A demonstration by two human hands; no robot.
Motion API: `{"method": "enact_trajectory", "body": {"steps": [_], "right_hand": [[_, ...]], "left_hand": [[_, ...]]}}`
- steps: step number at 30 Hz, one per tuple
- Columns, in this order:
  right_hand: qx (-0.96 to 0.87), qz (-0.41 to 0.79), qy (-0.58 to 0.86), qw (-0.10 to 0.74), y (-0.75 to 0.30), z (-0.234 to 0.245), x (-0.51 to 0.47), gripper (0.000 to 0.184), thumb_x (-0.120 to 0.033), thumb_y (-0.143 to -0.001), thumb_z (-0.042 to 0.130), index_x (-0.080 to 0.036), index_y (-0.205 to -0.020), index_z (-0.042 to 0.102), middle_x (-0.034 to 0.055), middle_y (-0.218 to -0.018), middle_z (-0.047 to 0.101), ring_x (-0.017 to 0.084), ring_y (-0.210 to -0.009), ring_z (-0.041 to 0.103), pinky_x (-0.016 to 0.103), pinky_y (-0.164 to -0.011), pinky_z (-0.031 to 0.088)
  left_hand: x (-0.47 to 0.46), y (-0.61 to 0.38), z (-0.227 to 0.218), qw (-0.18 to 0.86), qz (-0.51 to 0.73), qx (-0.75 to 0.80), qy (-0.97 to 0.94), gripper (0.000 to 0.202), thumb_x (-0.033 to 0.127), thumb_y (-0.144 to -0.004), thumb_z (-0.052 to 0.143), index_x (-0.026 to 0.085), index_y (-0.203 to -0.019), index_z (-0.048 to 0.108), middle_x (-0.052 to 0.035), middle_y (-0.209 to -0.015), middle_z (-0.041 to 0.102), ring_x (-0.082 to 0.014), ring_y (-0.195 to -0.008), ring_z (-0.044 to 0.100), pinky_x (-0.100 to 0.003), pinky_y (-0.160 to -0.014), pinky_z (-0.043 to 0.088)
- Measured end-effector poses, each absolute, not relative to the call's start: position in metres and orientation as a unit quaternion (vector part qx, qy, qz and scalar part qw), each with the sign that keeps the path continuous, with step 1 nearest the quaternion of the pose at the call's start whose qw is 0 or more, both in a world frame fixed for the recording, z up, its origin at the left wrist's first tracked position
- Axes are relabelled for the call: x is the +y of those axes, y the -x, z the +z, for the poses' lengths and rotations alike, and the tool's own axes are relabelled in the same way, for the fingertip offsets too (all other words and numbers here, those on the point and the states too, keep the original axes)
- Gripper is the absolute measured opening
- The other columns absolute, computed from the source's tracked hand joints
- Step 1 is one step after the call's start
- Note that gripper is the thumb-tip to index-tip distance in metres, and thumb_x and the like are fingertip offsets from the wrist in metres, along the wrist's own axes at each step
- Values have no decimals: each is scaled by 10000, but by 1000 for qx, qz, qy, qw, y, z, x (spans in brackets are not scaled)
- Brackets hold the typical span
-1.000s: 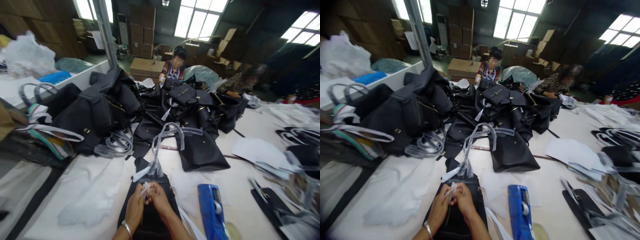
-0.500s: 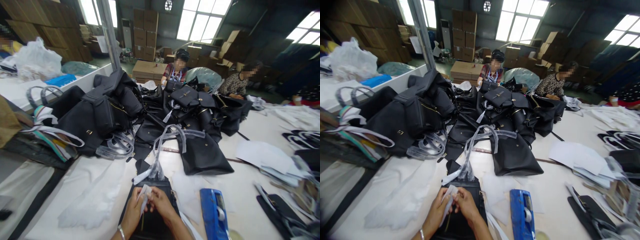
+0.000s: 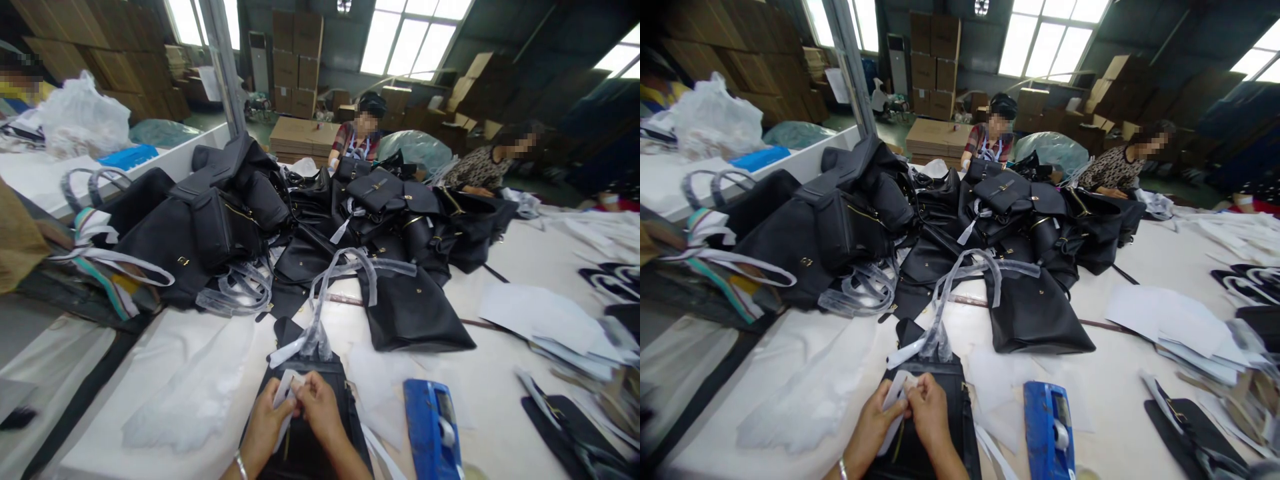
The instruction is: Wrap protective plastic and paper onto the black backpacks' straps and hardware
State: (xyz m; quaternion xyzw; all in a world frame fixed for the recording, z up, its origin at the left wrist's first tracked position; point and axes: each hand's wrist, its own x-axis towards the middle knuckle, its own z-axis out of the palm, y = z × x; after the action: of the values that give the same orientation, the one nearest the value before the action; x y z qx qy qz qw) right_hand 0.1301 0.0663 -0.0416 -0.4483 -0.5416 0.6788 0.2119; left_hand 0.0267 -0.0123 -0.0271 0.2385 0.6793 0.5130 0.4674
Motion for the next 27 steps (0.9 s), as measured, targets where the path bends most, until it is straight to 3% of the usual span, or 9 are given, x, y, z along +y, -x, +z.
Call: {"method": "enact_trajectory", "body": {"steps": [6,12,19,23,27], "right_hand": [[-481,795,337,150,-143,-32,79,439,-472,-741,673,-160,-1033,576,-27,-650,599,104,-512,555,181,-429,363],[-493,758,388,179,-141,-35,77,364,-515,-750,641,-156,-765,581,-41,-550,570,60,-406,428,172,-384,280],[-443,736,458,228,-130,-50,70,412,-537,-694,681,-196,-625,463,-106,-417,416,40,-320,312,174,-338,223],[-390,757,475,222,-127,-48,67,473,-607,-655,665,-213,-600,408,-115,-396,381,40,-303,302,177,-330,266],[-356,774,486,196,-128,-46,65,516,-660,-626,655,-206,-597,411,-104,-368,387,48,-290,359,163,-330,204]], "left_hand": [[-10,-23,-19,545,531,617,-204,295,376,-747,662,173,-946,585,-12,-798,676,-169,-644,624,-256,-588,471],[-11,-25,-19,536,534,609,-238,265,342,-778,632,172,-974,581,-20,-838,669,-197,-750,641,-277,-668,503],[-10,-40,-16,406,520,704,-265,234,388,-849,541,202,-988,577,-63,-1020,678,-221,-945,621,-302,-845,467],[-9,-45,-14,382,494,721,-299,197,393,-890,478,223,-942,563,-40,-891,688,-199,-792,637,-263,-712,469],[-10,-44,-16,359,454,728,-367,198,355,-923,417,235,-849,556,-8,-733,635,-173,-665,602,-239,-630,439]]}}
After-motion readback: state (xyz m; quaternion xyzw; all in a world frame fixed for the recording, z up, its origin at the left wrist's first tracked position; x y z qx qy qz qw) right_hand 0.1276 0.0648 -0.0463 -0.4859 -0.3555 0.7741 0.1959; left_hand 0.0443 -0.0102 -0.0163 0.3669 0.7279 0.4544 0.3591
